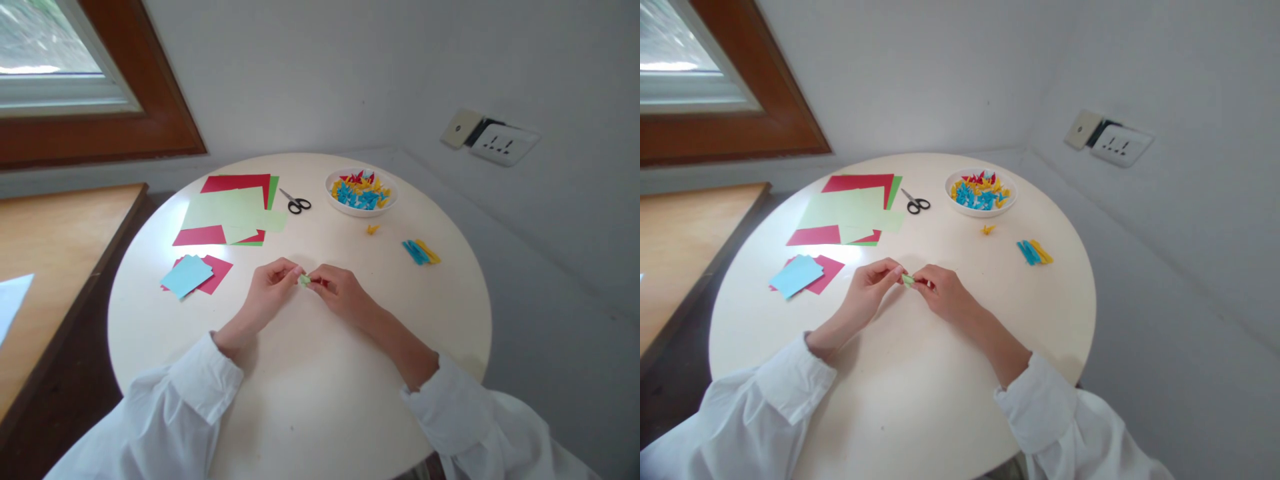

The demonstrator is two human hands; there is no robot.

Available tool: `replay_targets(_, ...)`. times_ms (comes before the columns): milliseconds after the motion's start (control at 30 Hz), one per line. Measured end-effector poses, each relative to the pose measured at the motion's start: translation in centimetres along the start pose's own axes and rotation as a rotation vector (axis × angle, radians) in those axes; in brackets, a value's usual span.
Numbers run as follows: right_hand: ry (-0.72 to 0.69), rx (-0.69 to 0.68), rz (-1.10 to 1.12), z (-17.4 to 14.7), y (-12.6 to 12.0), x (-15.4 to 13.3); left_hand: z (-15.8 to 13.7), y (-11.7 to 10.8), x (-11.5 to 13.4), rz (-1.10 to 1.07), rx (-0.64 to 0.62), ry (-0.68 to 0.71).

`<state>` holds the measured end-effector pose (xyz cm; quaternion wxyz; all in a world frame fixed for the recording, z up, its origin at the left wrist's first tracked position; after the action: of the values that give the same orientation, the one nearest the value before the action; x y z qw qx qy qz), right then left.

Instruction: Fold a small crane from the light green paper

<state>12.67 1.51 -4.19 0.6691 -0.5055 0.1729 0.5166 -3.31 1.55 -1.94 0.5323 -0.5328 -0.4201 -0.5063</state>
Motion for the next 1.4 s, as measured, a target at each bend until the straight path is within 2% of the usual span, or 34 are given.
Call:
replay_targets(133,0.020,-0.002,0.036,0.0,0.1,0.0,0.1,0.0,-0.5,-0.007,-0.017,-0.015)
replay_targets(233,0.057,0.021,0.050,0.1,0.3,0.0,0.2,0.0,-0.7,0.026,0.017,-0.014)
replay_targets(400,0.237,0.132,0.029,0.4,0.4,-0.1,0.1,0.3,-0.8,0.061,0.074,-0.005)
replay_targets(500,0.293,0.158,0.036,0.5,0.3,-0.3,0.1,0.6,-0.9,0.066,0.071,-0.010)
replay_targets(800,0.210,0.011,0.237,0.2,0.8,-0.3,0.1,0.6,-1.1,0.036,0.084,-0.025)
replay_targets(933,0.195,-0.040,0.248,0.2,0.5,-0.6,0.1,0.6,-1.1,0.016,0.094,-0.021)
replay_targets(1400,0.258,0.032,0.249,0.5,0.9,0.0,0.0,0.7,-1.4,-0.011,0.083,-0.059)
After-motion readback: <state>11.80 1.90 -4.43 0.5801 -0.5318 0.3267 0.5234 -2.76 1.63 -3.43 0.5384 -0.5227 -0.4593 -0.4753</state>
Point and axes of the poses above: each hand's wrist, its own z-axis towards the middle knuckle, its own y-axis out of the palm, x = y × z, the point moved 1 cm from there along z, towards the middle knuckle, and after that the axes turned 5 degrees about x, right-handed, at the moved point
